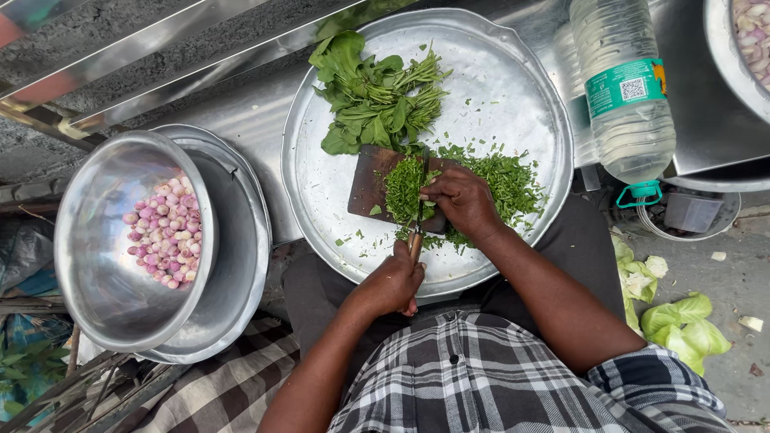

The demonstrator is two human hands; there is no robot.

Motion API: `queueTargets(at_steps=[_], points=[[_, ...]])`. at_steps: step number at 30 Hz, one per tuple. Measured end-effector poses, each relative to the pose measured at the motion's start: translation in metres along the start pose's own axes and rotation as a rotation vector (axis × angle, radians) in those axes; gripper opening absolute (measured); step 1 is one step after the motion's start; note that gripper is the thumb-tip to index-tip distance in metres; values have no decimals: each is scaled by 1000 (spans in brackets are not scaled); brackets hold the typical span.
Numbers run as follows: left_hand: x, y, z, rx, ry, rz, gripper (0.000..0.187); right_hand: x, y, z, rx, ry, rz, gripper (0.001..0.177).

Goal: The person sits at a street food stall and uses a knife to chop green leafy vegetables on a wooden cutting board. The chopped greens accumulate on a large metal tray beside the board.

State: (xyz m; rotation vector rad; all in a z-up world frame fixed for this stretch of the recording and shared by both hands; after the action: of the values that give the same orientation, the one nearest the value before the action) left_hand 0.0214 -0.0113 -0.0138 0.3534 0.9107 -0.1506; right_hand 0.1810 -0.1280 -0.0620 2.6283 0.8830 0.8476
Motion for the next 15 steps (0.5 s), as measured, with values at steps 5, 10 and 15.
queueTargets(at_steps=[5, 10, 15], points=[[1, 5, 3, 64, -7, 50, 49, 11, 1, 0, -16, 68, 32, 16], [9, -13, -3, -158, -27, -63, 50, 2, -1, 3, -1, -74, -21, 12], [18, -9, -3, -176, -72, 9, 44, 8, 7, -6, -94, -61, -81, 12]])
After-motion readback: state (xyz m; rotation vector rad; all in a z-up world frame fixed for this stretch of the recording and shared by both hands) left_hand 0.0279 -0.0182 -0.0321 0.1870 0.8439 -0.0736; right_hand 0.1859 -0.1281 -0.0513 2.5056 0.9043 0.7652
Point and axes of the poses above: each hand's wrist, its own x-axis towards the middle knuckle, its own y-axis out of the back of the hand, z = x × y, the point moved 3 cm from there along x, towards the middle knuckle, and after that the axes turned 6 degrees about y, right-handed, at the moved point
